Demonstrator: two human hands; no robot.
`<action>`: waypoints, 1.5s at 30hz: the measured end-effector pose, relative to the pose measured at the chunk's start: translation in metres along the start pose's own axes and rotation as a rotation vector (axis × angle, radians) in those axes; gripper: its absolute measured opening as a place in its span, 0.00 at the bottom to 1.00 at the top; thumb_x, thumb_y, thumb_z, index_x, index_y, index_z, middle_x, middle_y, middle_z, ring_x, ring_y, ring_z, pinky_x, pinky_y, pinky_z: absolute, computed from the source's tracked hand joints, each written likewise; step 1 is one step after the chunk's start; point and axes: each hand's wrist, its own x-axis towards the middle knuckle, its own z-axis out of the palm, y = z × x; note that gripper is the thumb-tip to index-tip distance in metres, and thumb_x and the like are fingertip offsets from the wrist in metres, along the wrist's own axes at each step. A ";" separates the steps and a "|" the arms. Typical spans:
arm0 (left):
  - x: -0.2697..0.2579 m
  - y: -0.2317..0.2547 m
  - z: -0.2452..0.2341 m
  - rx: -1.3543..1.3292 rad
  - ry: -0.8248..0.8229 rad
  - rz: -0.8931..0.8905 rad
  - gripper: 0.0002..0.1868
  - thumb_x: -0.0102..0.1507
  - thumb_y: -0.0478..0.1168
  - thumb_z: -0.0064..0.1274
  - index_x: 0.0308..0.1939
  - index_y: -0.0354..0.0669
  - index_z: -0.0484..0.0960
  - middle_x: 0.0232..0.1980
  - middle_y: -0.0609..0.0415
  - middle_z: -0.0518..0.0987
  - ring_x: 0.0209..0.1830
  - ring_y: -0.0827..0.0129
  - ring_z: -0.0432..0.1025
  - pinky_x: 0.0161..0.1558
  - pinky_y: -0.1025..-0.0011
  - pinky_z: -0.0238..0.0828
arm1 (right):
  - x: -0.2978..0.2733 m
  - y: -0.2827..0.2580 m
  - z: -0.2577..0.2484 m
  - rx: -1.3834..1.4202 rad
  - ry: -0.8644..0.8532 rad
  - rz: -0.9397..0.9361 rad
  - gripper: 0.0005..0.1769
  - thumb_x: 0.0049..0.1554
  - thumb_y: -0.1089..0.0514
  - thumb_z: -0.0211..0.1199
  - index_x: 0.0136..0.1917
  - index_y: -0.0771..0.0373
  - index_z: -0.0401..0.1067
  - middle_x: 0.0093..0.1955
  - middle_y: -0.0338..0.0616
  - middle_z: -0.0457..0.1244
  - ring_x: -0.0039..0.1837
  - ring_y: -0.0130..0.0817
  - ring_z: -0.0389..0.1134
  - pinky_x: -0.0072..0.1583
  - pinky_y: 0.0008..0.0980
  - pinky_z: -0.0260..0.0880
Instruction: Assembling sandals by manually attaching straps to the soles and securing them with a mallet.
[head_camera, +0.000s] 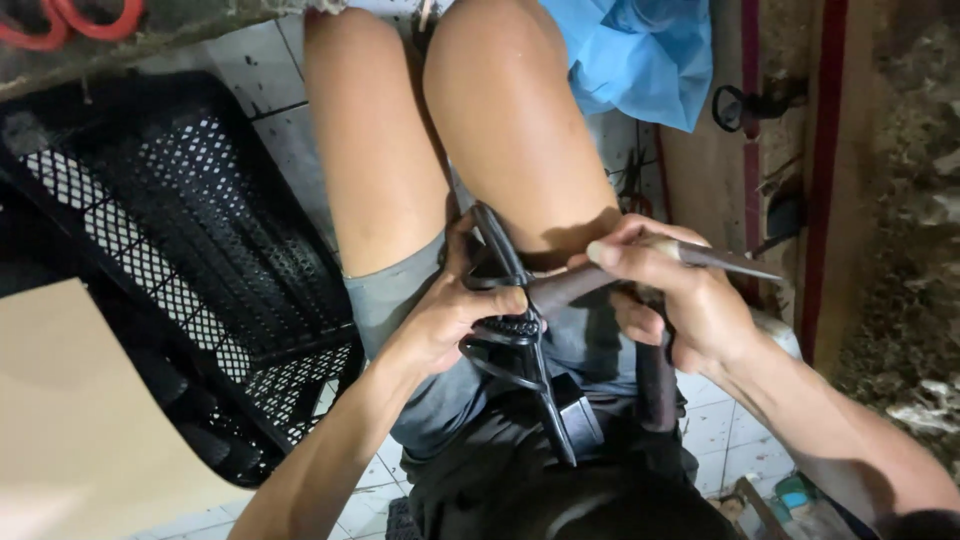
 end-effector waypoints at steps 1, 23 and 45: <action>-0.001 -0.002 0.000 -0.005 0.012 0.019 0.55 0.36 0.35 0.59 0.62 0.58 0.44 0.61 0.46 0.62 0.54 0.59 0.63 0.46 0.64 0.68 | -0.003 -0.001 0.003 -0.046 0.033 0.002 0.06 0.46 0.62 0.59 0.31 0.65 0.64 0.29 0.49 0.61 0.16 0.20 0.49 0.17 0.18 0.44; -0.026 0.003 0.027 0.024 0.250 0.178 0.55 0.37 0.33 0.57 0.64 0.59 0.45 0.60 0.48 0.64 0.57 0.65 0.60 0.56 0.69 0.57 | 0.120 -0.108 0.038 -1.492 -0.078 -1.475 0.21 0.49 0.75 0.47 0.57 0.68 0.59 0.52 0.56 0.53 0.47 0.56 0.60 0.42 0.45 0.63; -0.014 -0.025 0.016 -0.229 0.195 0.420 0.17 0.59 0.37 0.43 0.52 0.48 0.64 0.41 0.47 0.66 0.36 0.45 0.71 0.32 0.43 0.71 | -0.067 0.025 -0.042 -0.971 0.153 -0.386 0.26 0.39 0.51 0.67 0.49 0.63 0.67 0.41 0.58 0.64 0.45 0.53 0.67 0.45 0.48 0.63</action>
